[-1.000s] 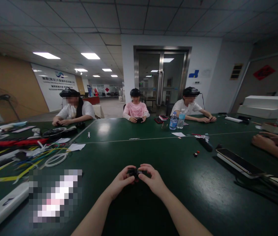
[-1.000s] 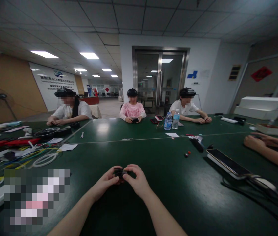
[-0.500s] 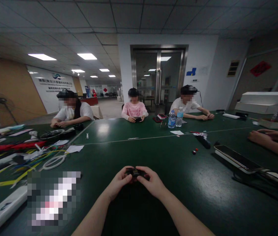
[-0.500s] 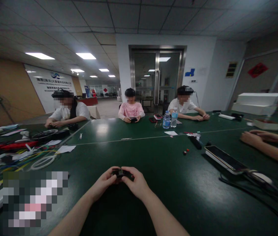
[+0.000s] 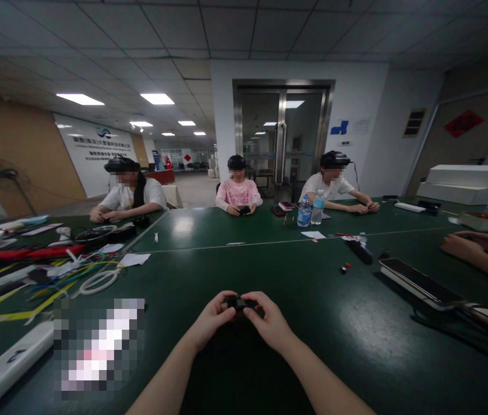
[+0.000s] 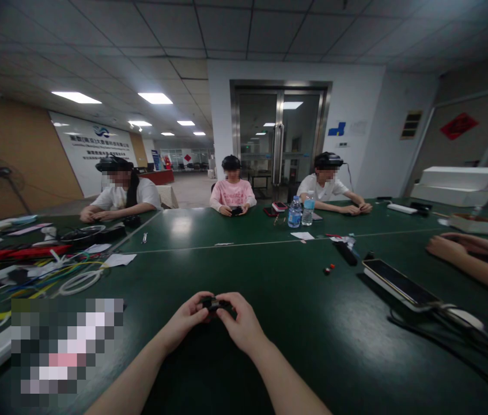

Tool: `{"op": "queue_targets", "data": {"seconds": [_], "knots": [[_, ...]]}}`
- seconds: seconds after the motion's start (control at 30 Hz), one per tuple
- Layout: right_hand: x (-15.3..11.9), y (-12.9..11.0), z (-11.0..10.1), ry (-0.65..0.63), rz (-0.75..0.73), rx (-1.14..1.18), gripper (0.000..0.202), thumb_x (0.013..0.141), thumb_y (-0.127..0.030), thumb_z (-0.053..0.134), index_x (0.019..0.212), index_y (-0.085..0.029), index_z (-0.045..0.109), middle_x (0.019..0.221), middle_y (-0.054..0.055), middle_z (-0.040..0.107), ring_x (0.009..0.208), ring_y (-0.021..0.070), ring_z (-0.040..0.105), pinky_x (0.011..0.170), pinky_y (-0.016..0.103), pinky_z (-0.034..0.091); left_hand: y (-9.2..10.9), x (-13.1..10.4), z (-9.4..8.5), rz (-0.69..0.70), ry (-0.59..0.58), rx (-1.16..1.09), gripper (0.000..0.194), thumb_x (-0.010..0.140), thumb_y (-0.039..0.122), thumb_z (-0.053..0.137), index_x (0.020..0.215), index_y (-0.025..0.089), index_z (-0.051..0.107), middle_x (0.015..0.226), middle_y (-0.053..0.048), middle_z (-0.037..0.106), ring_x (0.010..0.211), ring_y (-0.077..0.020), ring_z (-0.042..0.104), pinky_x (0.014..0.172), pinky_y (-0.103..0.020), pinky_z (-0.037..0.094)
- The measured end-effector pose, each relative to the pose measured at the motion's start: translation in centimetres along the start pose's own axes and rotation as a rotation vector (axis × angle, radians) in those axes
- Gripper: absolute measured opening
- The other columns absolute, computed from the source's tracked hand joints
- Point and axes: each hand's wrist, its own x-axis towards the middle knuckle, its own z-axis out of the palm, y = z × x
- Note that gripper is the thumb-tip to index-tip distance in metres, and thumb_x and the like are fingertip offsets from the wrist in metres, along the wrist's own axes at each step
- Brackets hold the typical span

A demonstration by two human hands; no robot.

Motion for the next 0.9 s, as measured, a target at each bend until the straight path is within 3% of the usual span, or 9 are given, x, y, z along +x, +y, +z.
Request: {"op": "queue_targets", "data": {"seconds": [0.1,0.3,0.47,0.63,0.9], "knots": [[-0.03,-0.06,-0.05,-0.002,0.015,-0.012,0.030,0.077,-0.022,0.053,0.106,-0.028,0.053,0.108,0.002,0.056,0.101,0.0196,0.052,0.084,0.034,0.042,-0.09,0.03,-0.08,0.008,0.001,-0.002,0.038,0.069,0.027,0.066,0.102,0.019,0.051,0.090,-0.004,0.060,0.080,-0.0156,0.055,0.069,-0.027,0.041],[-0.10,-0.44,-0.25,-0.021,0.009,-0.019,0.022,0.078,-0.022,0.052,0.099,-0.027,0.057,0.106,0.002,0.055,0.099,0.0187,0.052,0.083,0.033,0.043,0.08,-0.10,-0.15,-0.024,0.012,0.028,0.047,0.069,0.025,0.066,0.112,0.021,0.048,0.099,-0.006,0.060,0.086,-0.0181,0.055,0.073,-0.030,0.041],[-0.08,-0.32,-0.18,-0.005,-0.009,-0.016,0.023,0.077,-0.023,0.052,0.099,-0.026,0.058,0.105,0.002,0.056,0.099,0.0191,0.053,0.083,0.033,0.043,-0.05,0.05,-0.11,-0.030,0.017,0.007,0.040,0.066,0.023,0.068,0.103,0.020,0.052,0.092,-0.004,0.061,0.077,-0.0146,0.055,0.069,-0.027,0.041],[-0.07,-0.06,-0.28,-0.008,0.063,0.013,0.032,0.078,-0.027,0.053,0.110,-0.027,0.052,0.111,0.002,0.057,0.103,0.0199,0.052,0.086,0.035,0.042,-0.06,0.10,0.00,-0.009,0.010,-0.006,0.039,0.068,0.024,0.067,0.102,0.019,0.051,0.090,-0.004,0.061,0.079,-0.0154,0.056,0.070,-0.027,0.041],[-0.06,-0.07,-0.33,-0.012,0.134,0.033,0.031,0.079,-0.031,0.050,0.110,-0.027,0.051,0.108,0.002,0.057,0.099,0.0192,0.053,0.083,0.034,0.043,-0.03,-0.02,-0.05,-0.016,0.017,0.016,0.042,0.069,0.026,0.066,0.107,0.020,0.049,0.095,-0.005,0.061,0.083,-0.0175,0.057,0.073,-0.029,0.041]]}}
